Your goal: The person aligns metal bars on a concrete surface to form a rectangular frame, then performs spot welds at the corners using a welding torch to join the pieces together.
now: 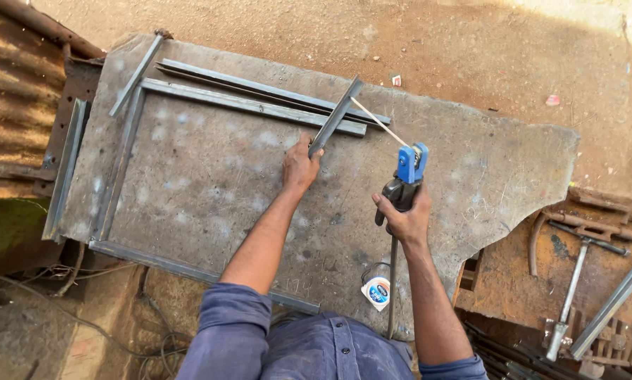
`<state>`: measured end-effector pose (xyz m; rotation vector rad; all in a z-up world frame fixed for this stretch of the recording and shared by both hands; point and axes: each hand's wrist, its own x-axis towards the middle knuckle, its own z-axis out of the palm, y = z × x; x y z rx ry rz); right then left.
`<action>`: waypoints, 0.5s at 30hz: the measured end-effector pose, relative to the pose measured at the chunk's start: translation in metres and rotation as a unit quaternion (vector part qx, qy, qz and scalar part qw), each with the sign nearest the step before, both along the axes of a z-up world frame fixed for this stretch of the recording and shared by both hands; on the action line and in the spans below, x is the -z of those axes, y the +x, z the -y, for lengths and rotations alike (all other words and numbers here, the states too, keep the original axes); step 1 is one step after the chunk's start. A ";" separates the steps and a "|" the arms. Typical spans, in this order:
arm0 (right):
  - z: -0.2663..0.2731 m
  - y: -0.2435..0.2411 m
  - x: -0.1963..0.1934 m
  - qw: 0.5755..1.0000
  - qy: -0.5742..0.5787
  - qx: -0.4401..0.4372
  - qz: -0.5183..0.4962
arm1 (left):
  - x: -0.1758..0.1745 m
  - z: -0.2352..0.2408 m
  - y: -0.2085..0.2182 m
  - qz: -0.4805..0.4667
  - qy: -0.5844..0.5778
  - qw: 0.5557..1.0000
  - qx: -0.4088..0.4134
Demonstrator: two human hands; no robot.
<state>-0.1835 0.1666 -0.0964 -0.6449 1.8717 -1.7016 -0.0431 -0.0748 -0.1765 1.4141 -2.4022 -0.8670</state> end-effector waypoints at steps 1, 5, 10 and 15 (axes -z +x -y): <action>-0.005 0.002 0.001 1.000 -0.012 0.001 -0.018 | 0.000 -0.002 0.006 0.005 0.003 1.000 0.008; -0.020 -0.007 0.007 0.998 -0.008 0.048 -0.042 | -0.003 -0.011 0.032 0.060 0.080 0.995 -0.003; -0.048 -0.017 -0.004 0.992 -0.095 0.087 -0.003 | -0.004 -0.025 0.043 0.024 -0.009 0.999 0.030; -0.083 -0.022 -0.025 0.985 -0.135 0.099 0.042 | 0.006 -0.013 0.051 0.042 -0.010 0.999 0.026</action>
